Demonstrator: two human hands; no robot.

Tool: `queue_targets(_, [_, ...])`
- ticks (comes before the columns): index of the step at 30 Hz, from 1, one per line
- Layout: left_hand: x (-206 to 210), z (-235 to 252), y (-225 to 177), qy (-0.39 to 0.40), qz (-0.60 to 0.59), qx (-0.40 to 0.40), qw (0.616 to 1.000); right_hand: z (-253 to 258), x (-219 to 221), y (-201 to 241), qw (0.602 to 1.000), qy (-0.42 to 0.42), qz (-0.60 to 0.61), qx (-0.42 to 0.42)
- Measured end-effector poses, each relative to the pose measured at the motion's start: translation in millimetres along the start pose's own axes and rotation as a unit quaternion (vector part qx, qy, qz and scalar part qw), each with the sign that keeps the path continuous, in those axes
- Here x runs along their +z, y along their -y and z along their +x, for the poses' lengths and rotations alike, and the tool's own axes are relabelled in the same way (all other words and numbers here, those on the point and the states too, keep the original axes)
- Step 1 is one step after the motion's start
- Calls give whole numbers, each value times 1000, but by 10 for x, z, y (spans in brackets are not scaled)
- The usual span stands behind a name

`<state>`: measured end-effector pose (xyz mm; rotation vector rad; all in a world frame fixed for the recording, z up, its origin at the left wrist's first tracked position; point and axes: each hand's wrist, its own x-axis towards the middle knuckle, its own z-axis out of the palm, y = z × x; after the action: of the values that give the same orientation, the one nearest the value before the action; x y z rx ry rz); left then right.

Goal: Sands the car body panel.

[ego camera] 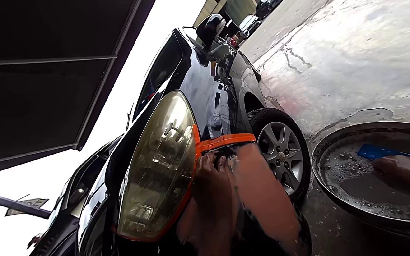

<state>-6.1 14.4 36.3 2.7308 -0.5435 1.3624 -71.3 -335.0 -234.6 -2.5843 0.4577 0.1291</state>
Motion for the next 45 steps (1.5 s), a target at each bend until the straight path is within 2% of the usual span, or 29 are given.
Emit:
queue_targets(2, [7, -264, 52, -37, 3, 42, 998, -2, -19, -21, 1000, 8, 3, 3])
queue_targets(4, [43, -226, 82, -56, 4, 78, 995, 21, -33, -29, 1000, 11, 6, 10])
queue_targets(7, [41, 46, 45, -18, -2, 54, 998, -55, -29, 67, 1000, 15, 17, 10])
queue_targets(10, [38, -310, 101, -51, -7, 64, 997, -54, -28, 23, 1000, 17, 21, 10])
queue_targets(12, [72, -325, 149, -71, -17, 93, 993, 20, 0, -45, 1000, -1, 24, 3])
queue_targets(15, [78, 73, 129, -44, -24, 71, 996, -20, -19, 38, 1000, -5, 20, 7])
queue_targets(17, [45, -90, 110, -38, -14, 60, 997, -98, -45, 77, 1000, 10, 18, 17])
queue_targets(19, [44, -380, 129, -58, -16, 85, 995, -42, -53, 1, 1000, 0, 19, 15])
queue_targets(24, [28, -19, 66, -22, -14, 65, 998, -106, -101, 65, 999, 7, 27, 22])
queue_targets(28, [-1, -598, 143, -36, -47, 110, 992, -57, -129, -15, 999, 1, 26, 23])
queue_targets(30, [17, -404, 176, -46, -38, 120, 991, -49, -137, 6, 999, -5, 23, 25])
queue_targets(32, [18, -120, 164, -40, -30, 94, 994, -128, -141, 72, 999, 0, 31, 34])
queue_targets(34, [-14, -272, 192, -35, -29, 93, 995, -167, -157, 100, 999, 7, 36, 37])
queue_targets(37, [-31, -673, 292, -36, -69, 153, 985, -96, -155, 39, 999, 6, 35, 41])
queue_targets(41, [7, -292, 331, -49, -44, 121, 990, -161, -118, 124, 999, 19, 22, 43])
queue_targets(43, [-39, -510, 353, -45, -59, 144, 987, -142, -116, 93, 998, 27, 20, 45])
queue_targets(45, [-90, -725, 392, -7, -83, 173, 981, -76, -127, 23, 998, 24, 8, 51])
